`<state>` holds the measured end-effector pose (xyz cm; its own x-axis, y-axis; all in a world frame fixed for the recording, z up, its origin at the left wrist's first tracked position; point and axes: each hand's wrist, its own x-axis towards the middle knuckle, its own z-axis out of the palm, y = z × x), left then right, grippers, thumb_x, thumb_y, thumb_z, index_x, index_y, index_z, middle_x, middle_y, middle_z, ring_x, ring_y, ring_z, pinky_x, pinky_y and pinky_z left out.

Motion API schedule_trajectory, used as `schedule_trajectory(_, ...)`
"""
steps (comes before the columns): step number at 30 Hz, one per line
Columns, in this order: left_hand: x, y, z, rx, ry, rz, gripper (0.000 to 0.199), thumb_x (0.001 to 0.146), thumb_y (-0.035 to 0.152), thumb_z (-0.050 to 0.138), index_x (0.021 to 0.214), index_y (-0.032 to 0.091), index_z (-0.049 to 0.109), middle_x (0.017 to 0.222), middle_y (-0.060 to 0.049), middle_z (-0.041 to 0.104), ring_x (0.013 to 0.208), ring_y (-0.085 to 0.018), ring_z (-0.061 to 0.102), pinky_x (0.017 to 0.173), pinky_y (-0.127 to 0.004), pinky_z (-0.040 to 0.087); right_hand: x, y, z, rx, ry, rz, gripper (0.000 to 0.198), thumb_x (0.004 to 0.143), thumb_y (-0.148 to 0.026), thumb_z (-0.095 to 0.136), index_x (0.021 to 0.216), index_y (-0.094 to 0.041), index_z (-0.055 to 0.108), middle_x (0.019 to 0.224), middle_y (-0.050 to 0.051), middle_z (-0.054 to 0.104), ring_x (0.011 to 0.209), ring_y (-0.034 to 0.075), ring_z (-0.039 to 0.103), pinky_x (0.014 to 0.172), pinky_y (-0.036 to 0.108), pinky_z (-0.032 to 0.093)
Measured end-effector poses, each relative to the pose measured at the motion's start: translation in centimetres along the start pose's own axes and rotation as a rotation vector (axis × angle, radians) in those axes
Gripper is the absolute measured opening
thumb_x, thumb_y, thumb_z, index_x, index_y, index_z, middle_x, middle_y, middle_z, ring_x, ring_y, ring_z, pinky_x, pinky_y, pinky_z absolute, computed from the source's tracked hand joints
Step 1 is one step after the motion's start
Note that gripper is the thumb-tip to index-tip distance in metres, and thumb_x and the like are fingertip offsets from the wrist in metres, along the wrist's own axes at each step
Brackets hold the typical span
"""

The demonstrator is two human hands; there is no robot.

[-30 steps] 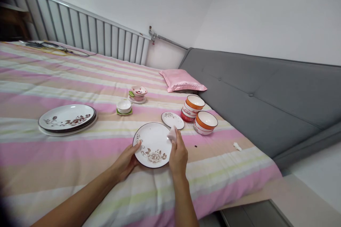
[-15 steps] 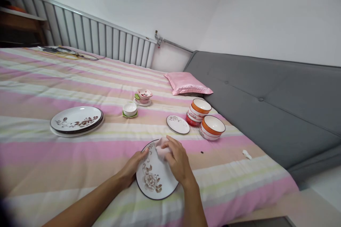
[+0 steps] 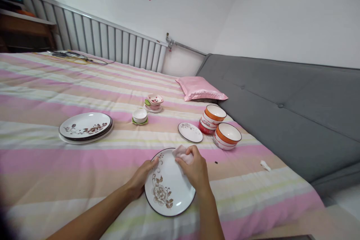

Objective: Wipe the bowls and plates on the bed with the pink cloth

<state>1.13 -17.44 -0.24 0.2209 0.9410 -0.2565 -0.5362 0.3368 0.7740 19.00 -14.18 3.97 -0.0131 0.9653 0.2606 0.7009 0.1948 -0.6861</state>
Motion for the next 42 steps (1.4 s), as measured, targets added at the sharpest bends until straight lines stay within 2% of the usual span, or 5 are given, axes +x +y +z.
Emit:
schedule_trajectory(6, 0.3, 0.2, -0.2, -0.129, 0.073, 0.047, 0.037, 0.077, 0.041, 0.063, 0.091, 0.007, 0.068, 0.083, -0.016, 0.073, 0.083, -0.028, 0.069, 0.075, -0.037, 0.053, 0.2, 0.7, 1.3, 0.217, 0.149, 0.196, 0.037, 0.06, -0.047, 0.068, 0.075, -0.021, 0.046, 0.068, -0.003, 0.057, 0.056, 0.014, 0.052, 0.053, 0.024, 0.042)
schedule_trajectory(12, 1.3, 0.2, -1.3, -0.269, 0.184, 0.205, 0.038, 0.077, 0.039, 0.063, 0.099, 0.008, 0.065, 0.089, -0.016, 0.073, 0.093, -0.029, 0.067, 0.083, -0.04, 0.052, -0.3, 0.6, 4.4, 0.428, 0.266, 0.361, 0.057, 0.063, -0.053, 0.067, 0.104, -0.018, 0.05, 0.089, 0.005, 0.063, 0.069, 0.017, 0.061, 0.057, 0.025, 0.049)
schedule_trajectory(29, 1.7, 0.6, -1.6, -0.293, 0.58, 0.448, 0.034, 0.084, 0.04, 0.054, 0.098, 0.01, 0.063, 0.088, -0.011, 0.073, 0.088, -0.023, 0.069, 0.081, -0.035, 0.054, -4.7, -4.7, 11.6, 1.089, 0.091, 0.559, 0.053, 0.074, -0.047, 0.061, 0.117, -0.018, 0.049, 0.104, 0.009, 0.067, 0.083, 0.02, 0.068, 0.056, 0.026, 0.055)
schedule_trajectory(36, 1.1, 1.0, -0.8, -0.22, 0.3, 0.438, 0.05, 0.078, 0.046, 0.061, 0.112, 0.009, 0.061, 0.101, -0.013, 0.071, 0.097, -0.026, 0.065, 0.086, -0.036, 0.05, -2.5, -3.6, 7.8, 1.113, 0.126, 0.513, 0.049, 0.061, -0.038, 0.074, 0.102, -0.015, 0.058, 0.084, 0.004, 0.069, 0.069, 0.015, 0.065, 0.059, 0.024, 0.052)
schedule_trajectory(42, 0.5, 3.9, -2.8, -0.046, -0.022, 0.143, 0.055, 0.08, 0.058, 0.049, 0.11, 0.014, 0.065, 0.098, -0.011, 0.072, 0.09, -0.028, 0.067, 0.07, -0.032, 0.051, -1.1, -0.2, 2.3, 0.901, -0.02, 0.478, 0.047, 0.056, -0.036, 0.078, 0.092, -0.011, 0.063, 0.078, 0.005, 0.069, 0.067, 0.017, 0.063, 0.057, 0.024, 0.048)
